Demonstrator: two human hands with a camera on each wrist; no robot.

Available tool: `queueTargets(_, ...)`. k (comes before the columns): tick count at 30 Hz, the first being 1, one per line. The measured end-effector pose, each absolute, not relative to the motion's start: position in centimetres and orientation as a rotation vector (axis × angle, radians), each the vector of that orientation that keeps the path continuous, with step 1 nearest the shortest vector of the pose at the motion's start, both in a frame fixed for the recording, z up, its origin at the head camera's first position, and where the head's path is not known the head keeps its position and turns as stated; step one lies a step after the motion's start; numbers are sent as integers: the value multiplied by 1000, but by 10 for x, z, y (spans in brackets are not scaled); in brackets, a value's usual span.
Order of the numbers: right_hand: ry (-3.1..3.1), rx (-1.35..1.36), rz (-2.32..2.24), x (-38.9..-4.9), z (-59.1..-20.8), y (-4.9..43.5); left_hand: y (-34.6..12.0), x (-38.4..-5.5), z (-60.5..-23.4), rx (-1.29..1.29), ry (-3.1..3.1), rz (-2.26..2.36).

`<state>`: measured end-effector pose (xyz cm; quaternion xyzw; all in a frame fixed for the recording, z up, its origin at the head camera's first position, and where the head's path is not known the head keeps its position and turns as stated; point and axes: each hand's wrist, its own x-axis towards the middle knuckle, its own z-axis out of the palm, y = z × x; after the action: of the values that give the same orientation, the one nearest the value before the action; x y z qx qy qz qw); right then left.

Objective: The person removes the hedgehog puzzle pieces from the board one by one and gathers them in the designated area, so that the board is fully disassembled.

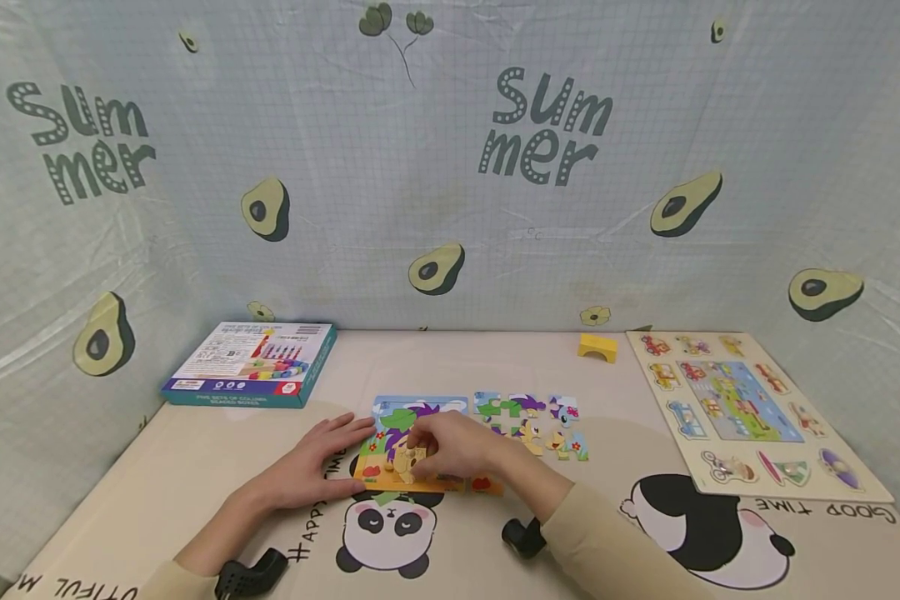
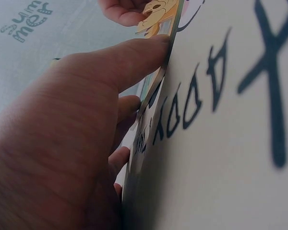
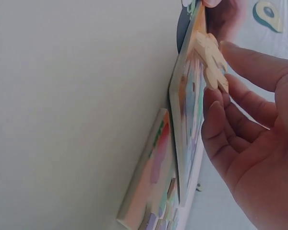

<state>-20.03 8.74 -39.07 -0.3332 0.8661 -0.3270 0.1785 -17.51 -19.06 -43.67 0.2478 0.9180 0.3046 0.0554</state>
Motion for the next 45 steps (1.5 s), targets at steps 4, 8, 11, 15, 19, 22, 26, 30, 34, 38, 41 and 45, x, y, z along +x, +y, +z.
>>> queueTargets(4, 2465, -960, -935, -199, -392, 86, -190, -175, -437, 747, 2787, 921)
queueTargets(8, 2490, -973, -910, -200, -394, 83, -190, -175, -437, 752, 2788, 924)
queueTargets(11, 2492, -993, -893, -201, -396, 82, -190, -174, -437, 752, 2788, 927)
queueTargets(15, 2482, -1023, -885, -201, -399, 82, -190, -174, -437, 750, 2790, 925)
queueTargets(19, 2472, -1019, -897, -200, -397, 82, -190, -174, -436, 744, 2790, 926)
queueTargets(22, 2464, -990, -917, -200, -395, 83, -190, -174, -436, 733, 2786, 931)
queueTargets(26, 2454, -951, -958, -200, -390, 87, -190, -175, -437, 737, 2783, 934)
queueTargets(30, 2450, -956, -981, -202, -386, 92, -191, -175, -437, 746, 2779, 935)
queueTargets(34, 2460, -990, -989, -204, -381, 99, -190, -175, -435, 726, 2776, 944)
queueTargets(38, 2485, -1016, -977, -205, -378, 109, -190, -175, -435, 727, 2779, 939)
queueTargets(41, 2484, -1026, -970, -206, -377, 117, -190, -175, -436, 743, 2783, 933)
queueTargets(45, 2455, -1006, -983, -206, -376, 130, -190, -176, -436, 751, 2785, 933)
